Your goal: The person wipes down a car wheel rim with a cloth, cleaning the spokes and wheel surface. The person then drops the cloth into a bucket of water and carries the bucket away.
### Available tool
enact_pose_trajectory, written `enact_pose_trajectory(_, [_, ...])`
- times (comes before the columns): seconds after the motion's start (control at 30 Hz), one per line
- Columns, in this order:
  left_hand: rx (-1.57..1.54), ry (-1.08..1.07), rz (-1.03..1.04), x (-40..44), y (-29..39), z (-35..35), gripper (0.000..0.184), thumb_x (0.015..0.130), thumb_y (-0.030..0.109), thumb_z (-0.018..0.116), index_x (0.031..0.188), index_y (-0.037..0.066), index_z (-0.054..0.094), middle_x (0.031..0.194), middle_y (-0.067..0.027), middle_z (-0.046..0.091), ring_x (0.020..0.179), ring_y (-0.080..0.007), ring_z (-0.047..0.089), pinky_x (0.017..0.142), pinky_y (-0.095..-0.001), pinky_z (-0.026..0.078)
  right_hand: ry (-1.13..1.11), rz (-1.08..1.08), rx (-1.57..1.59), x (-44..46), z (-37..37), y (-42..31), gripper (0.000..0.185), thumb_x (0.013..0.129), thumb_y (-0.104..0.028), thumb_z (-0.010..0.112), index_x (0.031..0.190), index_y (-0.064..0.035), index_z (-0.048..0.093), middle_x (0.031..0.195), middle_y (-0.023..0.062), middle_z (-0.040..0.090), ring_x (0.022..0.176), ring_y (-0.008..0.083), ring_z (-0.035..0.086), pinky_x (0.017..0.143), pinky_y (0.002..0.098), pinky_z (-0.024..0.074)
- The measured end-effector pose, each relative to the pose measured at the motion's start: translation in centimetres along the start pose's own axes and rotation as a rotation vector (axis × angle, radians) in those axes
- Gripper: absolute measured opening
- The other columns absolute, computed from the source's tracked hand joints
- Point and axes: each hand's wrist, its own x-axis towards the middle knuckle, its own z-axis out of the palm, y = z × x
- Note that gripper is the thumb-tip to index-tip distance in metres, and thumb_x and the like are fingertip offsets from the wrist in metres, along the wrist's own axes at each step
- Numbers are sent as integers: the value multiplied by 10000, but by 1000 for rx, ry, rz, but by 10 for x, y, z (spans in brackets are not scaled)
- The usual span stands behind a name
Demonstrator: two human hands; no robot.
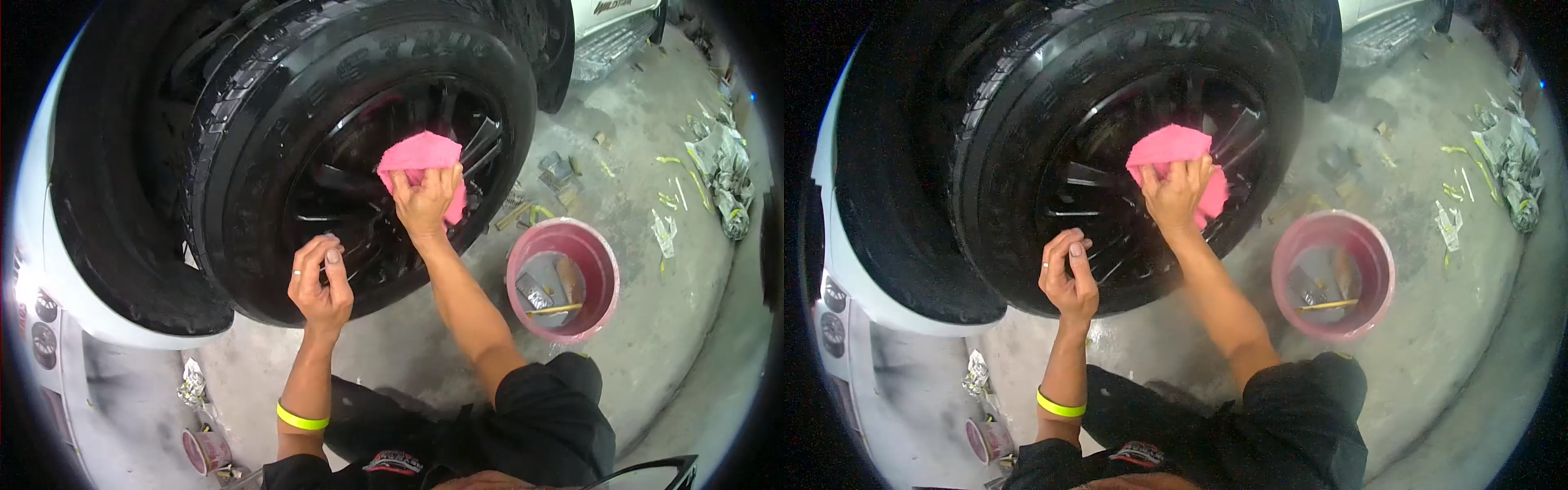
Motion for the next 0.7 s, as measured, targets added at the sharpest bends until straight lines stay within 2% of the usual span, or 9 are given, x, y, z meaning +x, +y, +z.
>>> enact_pose_trajectory(0.13, [-24, 4, -30, 0, 4, 5, 106, 883, -47, 574, 953, -50, 654, 954, -161, 658, 791, -213, 665, 696, -293, 562, 66, -70, 57, 35, 10, -5, 461, 719, -278, 802, 986, 23, 578, 973, 209, 544, 916, 411, 493, 825, 508, 391])
enact_pose_trajectory(0.23, [5, -10, -13, -2, -2, 2, 110, 874, -55, 574, 946, -50, 658, 949, -162, 660, 794, -218, 667, 694, -297, 559, 144, -54, 63, 63, 15, -9, 456, 659, -203, 839, 949, 14, 561, 956, 204, 564, 869, 407, 527, 768, 474, 430])
enact_pose_trajectory(0.37, [24, -8, 3, -3, -6, -8, 117, 874, -60, 570, 952, -50, 657, 957, -164, 658, 793, -214, 665, 689, -295, 556, 164, -88, 102, 58, 17, -10, 387, 687, -156, 803, 939, 16, 565, 968, 206, 567, 890, 413, 538, 775, 470, 440])
enact_pose_trajectory(0.43, [-18, 33, -53, 1, -8, -6, 115, 875, -61, 574, 957, -50, 654, 964, -163, 657, 790, -211, 662, 687, -297, 557, 33, 58, 65, 24, 6, -9, 437, 690, -208, 815, 943, 28, 548, 1007, 228, 546, 933, 427, 516, 824, 482, 422])
enact_pose_trajectory(0.47, [-37, 51, -77, 3, -8, -4, 114, 875, -61, 576, 958, -51, 653, 966, -163, 657, 789, -210, 662, 687, -298, 557, 43, 11, 77, -2, 8, 2, 406, 700, -180, 799, 962, 25, 566, 1007, 221, 555, 925, 418, 532, 837, 476, 425])
enact_pose_trajectory(0.5, [-43, 52, -70, 3, -7, -3, 114, 875, -61, 576, 958, -51, 653, 966, -163, 657, 789, -210, 662, 687, -298, 557, 43, 92, 112, -7, 5, -5, 406, 698, -175, 801, 974, 18, 575, 999, 213, 563, 926, 412, 539, 837, 473, 430])
enact_pose_trajectory(0.53, [-49, 32, -63, 3, -5, 0, 113, 874, -62, 576, 957, -50, 652, 964, -163, 659, 793, -214, 663, 692, -300, 557, 41, 169, 154, -4, 3, -13, 406, 696, -171, 804, 987, 10, 585, 991, 205, 571, 926, 405, 546, 836, 470, 434])
enact_pose_trajectory(0.63, [-15, -35, 11, 0, 2, 3, 109, 874, -58, 578, 954, -45, 652, 950, -159, 667, 813, -224, 668, 715, -306, 556, 85, 71, 196, 30, 9, -12, 390, 698, -158, 807, 998, -15, 601, 976, 198, 587, 896, 419, 558, 791, 453, 461])
enact_pose_trajectory(0.7, [13, -59, 40, -5, 2, 1, 108, 875, -56, 579, 952, -43, 653, 946, -159, 669, 817, -226, 670, 720, -307, 555, 78, 56, 186, 63, 6, -13, 302, 740, -126, 766, 970, -12, 607, 950, 192, 591, 879, 413, 569, 770, 461, 462])
